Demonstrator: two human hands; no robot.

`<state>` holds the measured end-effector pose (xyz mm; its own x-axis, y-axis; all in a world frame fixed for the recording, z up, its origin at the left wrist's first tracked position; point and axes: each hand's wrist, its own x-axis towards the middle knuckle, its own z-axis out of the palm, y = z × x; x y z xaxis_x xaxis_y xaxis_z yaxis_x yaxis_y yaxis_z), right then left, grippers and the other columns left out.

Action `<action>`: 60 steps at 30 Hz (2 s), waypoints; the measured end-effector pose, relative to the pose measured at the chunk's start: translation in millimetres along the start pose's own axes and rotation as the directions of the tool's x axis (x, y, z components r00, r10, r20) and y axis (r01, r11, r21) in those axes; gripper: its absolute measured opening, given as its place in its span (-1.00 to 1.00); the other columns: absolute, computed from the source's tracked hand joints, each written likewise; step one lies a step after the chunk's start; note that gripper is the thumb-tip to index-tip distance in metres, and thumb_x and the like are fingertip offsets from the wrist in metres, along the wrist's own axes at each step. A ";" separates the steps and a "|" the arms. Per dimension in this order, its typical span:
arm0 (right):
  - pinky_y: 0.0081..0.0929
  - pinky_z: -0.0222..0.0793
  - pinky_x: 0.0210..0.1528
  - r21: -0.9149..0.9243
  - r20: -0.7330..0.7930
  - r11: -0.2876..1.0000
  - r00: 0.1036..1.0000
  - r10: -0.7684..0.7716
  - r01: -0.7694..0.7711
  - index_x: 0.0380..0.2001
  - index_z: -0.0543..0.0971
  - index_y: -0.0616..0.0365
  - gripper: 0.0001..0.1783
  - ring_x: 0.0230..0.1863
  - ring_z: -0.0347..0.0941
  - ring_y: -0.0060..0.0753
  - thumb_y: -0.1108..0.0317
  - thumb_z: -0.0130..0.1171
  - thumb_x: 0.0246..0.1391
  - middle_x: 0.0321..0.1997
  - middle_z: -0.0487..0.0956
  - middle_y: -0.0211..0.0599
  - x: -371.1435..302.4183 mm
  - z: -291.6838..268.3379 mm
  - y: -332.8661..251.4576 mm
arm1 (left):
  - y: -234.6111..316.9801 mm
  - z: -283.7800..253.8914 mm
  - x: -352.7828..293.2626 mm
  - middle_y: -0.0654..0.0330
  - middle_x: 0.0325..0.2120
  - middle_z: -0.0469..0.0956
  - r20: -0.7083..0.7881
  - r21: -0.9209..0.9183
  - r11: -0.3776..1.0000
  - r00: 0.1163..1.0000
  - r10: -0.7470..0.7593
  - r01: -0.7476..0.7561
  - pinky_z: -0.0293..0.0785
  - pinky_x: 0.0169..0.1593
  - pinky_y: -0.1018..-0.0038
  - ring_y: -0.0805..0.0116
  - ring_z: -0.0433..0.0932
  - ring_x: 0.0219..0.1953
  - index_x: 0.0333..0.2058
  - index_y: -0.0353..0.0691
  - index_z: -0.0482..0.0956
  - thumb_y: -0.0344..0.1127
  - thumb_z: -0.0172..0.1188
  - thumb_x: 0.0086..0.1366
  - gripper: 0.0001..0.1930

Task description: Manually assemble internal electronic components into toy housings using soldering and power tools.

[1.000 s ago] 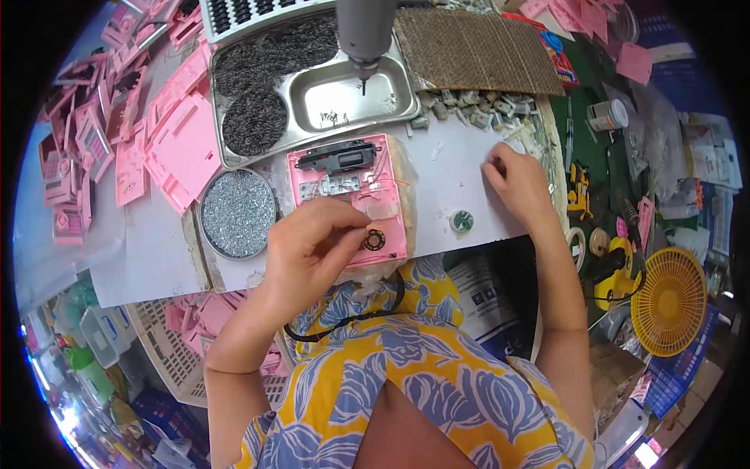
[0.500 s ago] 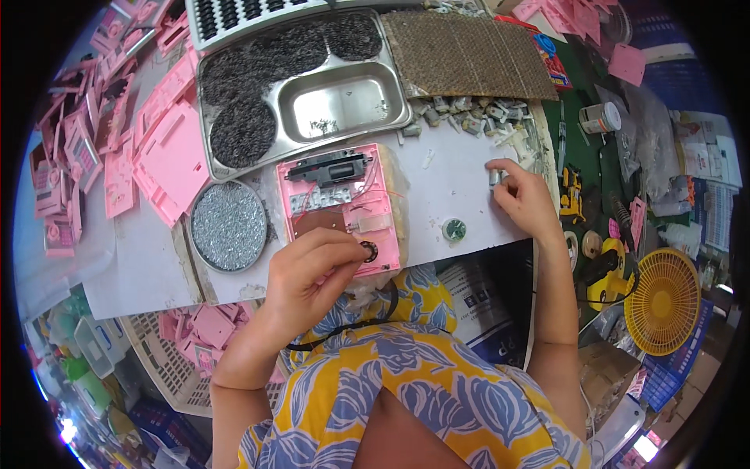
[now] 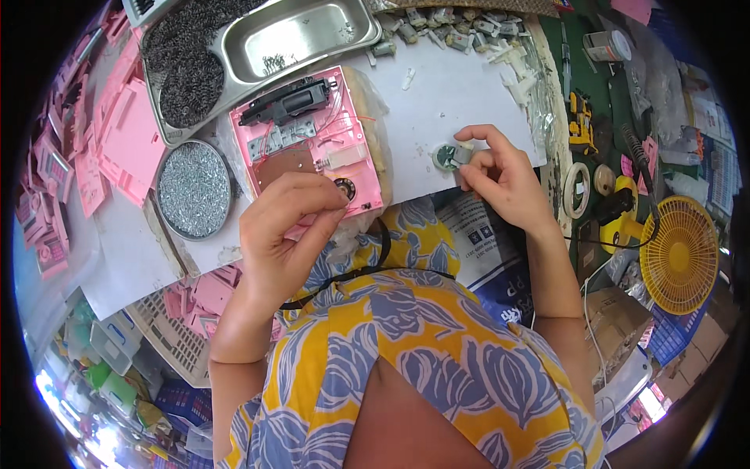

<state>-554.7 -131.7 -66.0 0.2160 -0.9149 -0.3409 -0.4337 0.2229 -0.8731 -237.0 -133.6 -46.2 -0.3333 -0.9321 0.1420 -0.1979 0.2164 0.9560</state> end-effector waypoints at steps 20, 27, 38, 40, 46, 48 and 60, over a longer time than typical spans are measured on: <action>-0.74 0.31 -0.53 0.563 0.188 0.824 0.981 -0.048 -0.067 0.18 0.31 0.22 -0.47 -0.58 0.45 -0.68 0.54 0.24 0.17 -0.55 0.58 -0.42 -3.1 58.6 -64.3 | 2.6 9.6 -17.2 0.22 -0.18 0.58 0.061 -0.211 0.953 0.976 -0.211 0.219 0.55 -0.07 0.57 0.51 0.61 -0.12 0.09 -0.28 0.40 -0.64 0.31 0.25 -0.54; -0.74 0.25 -0.55 0.651 0.310 0.742 0.948 -0.068 -0.160 0.17 0.31 0.23 -0.50 -0.61 0.42 -0.67 0.55 0.21 0.19 -0.56 0.57 -0.35 10.9 75.7 -61.1 | 1.1 7.9 -14.8 0.20 -0.21 0.59 0.033 -0.203 0.968 0.989 -0.142 0.146 0.57 -0.13 0.58 0.50 0.62 -0.18 0.06 -0.29 0.42 -0.64 0.33 0.22 -0.54; -0.72 0.33 -0.45 0.361 0.060 0.869 0.922 -0.383 0.338 0.12 0.32 0.24 -0.49 -0.48 0.48 -0.71 0.61 0.27 0.14 -0.33 0.65 -0.35 2.1 93.7 -40.9 | -2.6 11.0 -19.2 0.20 -0.28 0.63 -0.059 -0.242 0.968 0.995 -0.077 0.060 0.62 -0.21 0.52 0.49 0.66 -0.26 0.01 -0.27 0.49 -0.61 0.36 0.18 -0.58; -0.70 0.38 -0.42 0.266 -0.009 0.850 0.883 -0.469 0.454 0.10 0.33 0.25 -0.49 -0.45 0.51 -0.71 0.61 0.29 0.13 -0.30 0.66 -0.33 0.2 100.5 -39.2 | -5.8 13.9 -21.1 0.18 -0.30 0.63 -0.092 -0.209 0.978 0.995 -0.037 0.017 0.62 -0.23 0.49 0.43 0.67 -0.27 -0.02 -0.27 0.51 -0.62 0.37 0.16 -0.59; -0.58 0.51 -0.32 0.102 0.106 0.870 0.864 -0.492 0.483 0.10 0.41 0.26 -0.46 -0.38 0.64 -0.51 0.60 0.35 0.06 -0.26 0.71 -0.24 6.4 82.8 -58.8 | -7.5 5.3 -15.6 0.06 -0.33 0.63 -0.093 0.074 0.943 0.939 0.330 -0.324 0.63 -0.22 0.36 0.18 0.68 -0.28 -0.12 -0.31 0.52 -0.68 0.38 0.08 -0.62; -0.55 0.54 -0.27 0.092 0.147 0.867 0.855 -0.498 0.490 0.08 0.44 0.26 -0.50 -0.34 0.67 -0.47 0.59 0.35 0.07 -0.26 0.72 -0.23 8.1 80.3 -60.4 | -8.1 3.1 -13.9 0.06 -0.32 0.64 -0.094 0.108 0.911 0.908 0.409 -0.399 0.63 -0.22 0.34 0.14 0.68 -0.28 -0.15 -0.31 0.54 -0.68 0.39 0.07 -0.63; -0.49 0.60 -0.10 0.464 0.285 0.857 0.878 -0.385 0.225 0.08 0.42 0.28 -0.58 -0.16 0.72 -0.37 0.67 0.22 0.16 -0.16 0.70 -0.18 9.8 80.2 -52.6 | -0.6 0.2 -23.6 0.12 -0.22 0.64 -0.014 -0.350 0.936 0.999 -0.032 0.025 0.64 -0.06 0.45 0.35 0.68 -0.15 -0.13 -0.36 0.57 -0.67 0.33 0.19 -0.73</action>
<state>-459.5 -125.4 -51.4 0.6061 -0.7930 -0.0623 0.0830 0.1409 -0.9865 -229.2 -111.7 -50.1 -0.3135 -0.9426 0.1149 0.1291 0.0775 0.9886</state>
